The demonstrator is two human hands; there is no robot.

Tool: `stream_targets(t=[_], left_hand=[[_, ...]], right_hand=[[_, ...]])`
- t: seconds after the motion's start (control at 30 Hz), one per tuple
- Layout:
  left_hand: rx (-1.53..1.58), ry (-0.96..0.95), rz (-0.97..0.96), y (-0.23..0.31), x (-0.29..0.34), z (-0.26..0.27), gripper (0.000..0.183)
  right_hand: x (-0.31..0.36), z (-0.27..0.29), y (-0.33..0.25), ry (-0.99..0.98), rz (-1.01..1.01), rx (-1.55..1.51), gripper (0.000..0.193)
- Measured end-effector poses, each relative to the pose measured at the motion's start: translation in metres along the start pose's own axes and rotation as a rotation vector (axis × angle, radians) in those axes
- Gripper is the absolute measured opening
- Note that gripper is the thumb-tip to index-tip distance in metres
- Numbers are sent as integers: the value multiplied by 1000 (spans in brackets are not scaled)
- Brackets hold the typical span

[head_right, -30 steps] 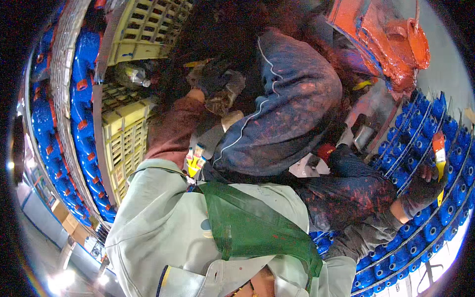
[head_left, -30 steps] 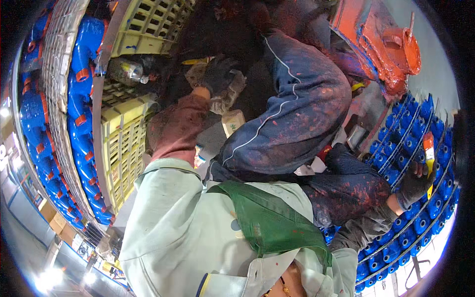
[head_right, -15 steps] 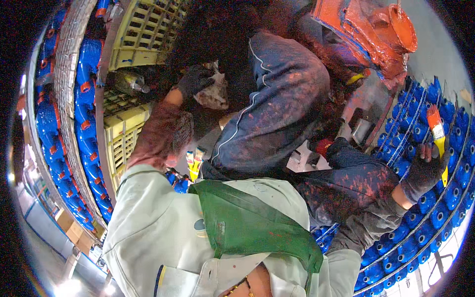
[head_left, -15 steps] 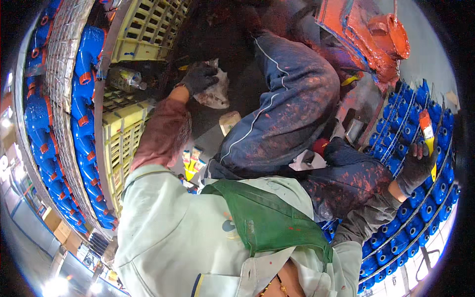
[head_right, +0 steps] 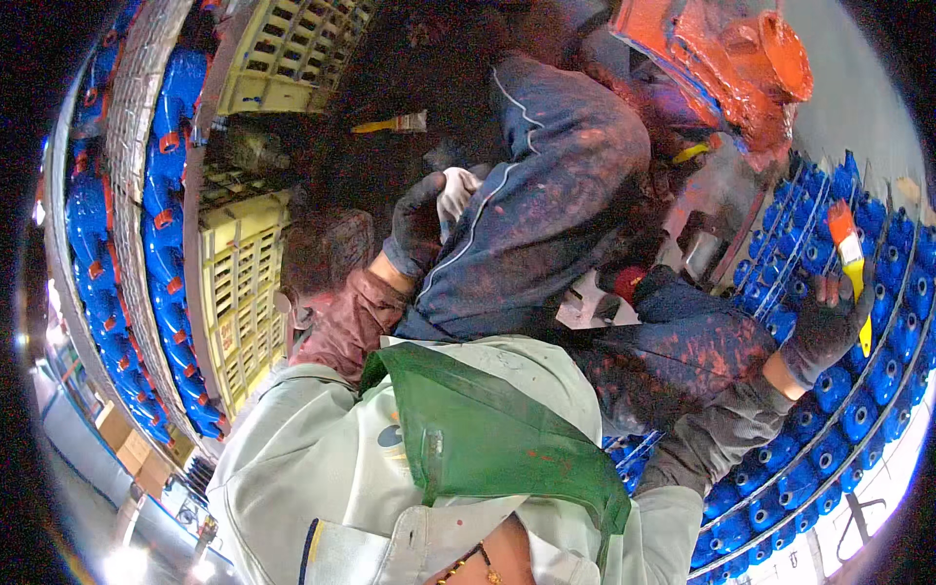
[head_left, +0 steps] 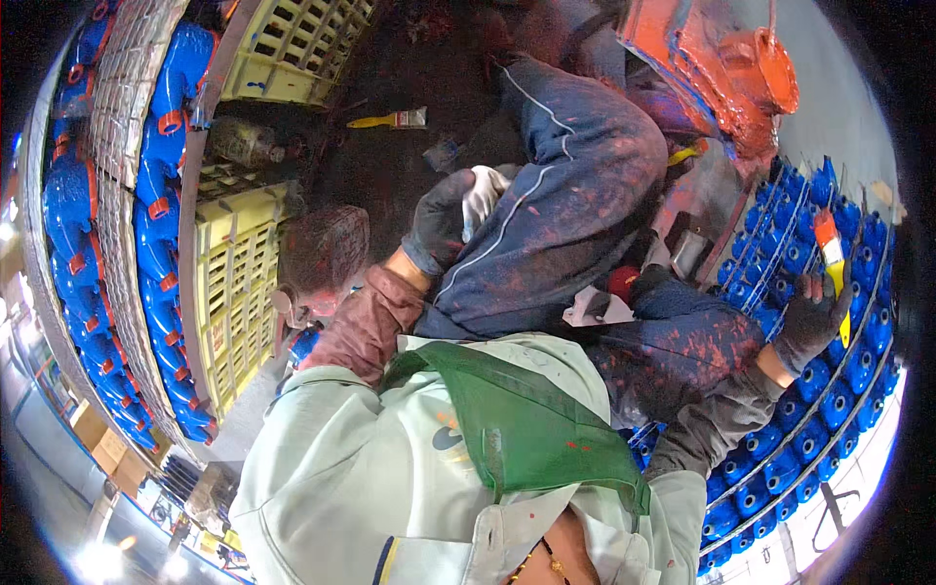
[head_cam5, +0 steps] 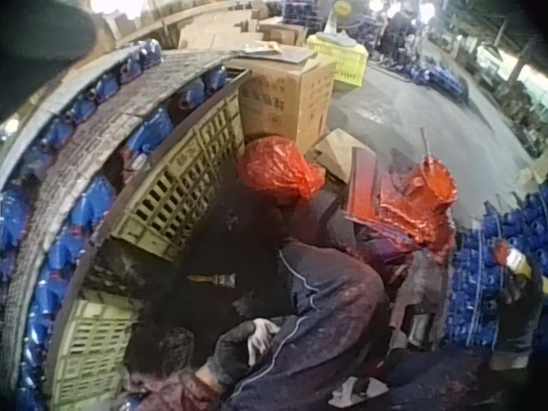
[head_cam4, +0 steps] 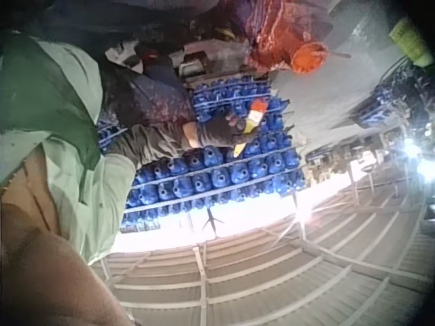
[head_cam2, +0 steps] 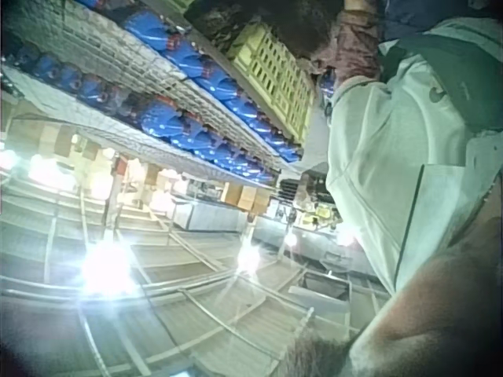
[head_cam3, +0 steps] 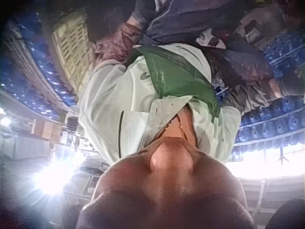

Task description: Manually applying red paint to the interior and edges of blue industrial metal components using a brush.

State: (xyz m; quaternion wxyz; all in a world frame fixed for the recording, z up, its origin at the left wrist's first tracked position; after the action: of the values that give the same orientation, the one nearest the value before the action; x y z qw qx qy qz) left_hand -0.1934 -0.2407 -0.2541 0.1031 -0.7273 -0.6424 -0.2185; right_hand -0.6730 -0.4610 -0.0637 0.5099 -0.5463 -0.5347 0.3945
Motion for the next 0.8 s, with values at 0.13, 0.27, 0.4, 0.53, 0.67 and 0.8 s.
stream_targets(t=[0.13,0.27,0.4,0.53,0.67,0.8], left_hand=[[-183,-2,-126,57,-6,38,40],[-1543,60,-672,159,10,26,31],[-2422,-336,-761,134,-10,16,28],[-2621,-524,-198,41,-48,110,36],[-2770,-421,165,2,-58,214,45],[-2828,-250,265,32,-54,259,53]], right_hand=[[6,-29,4,-263,-119,-227,34],[0,-8,5,-36,-142,-169,28],[-4,-4,5,-24,-160,-127,26],[-5,-9,5,-25,-165,-71,24],[-9,-13,6,-21,-111,-21,49],[-13,-9,10,-20,-145,-60,46]])
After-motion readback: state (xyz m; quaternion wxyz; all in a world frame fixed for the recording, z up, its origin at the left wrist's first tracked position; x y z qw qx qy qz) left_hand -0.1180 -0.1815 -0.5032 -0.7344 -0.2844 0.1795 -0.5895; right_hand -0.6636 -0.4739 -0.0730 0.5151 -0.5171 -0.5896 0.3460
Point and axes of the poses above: each hand's wrist, its own x-axis away from the middle knuckle, its own z-axis out of the back of the hand, y = z × x, the point moved 8 cm from there along -x, towards the middle knuckle, and after that the axes turned 6 degrees about -z, right-handed, at the moved point
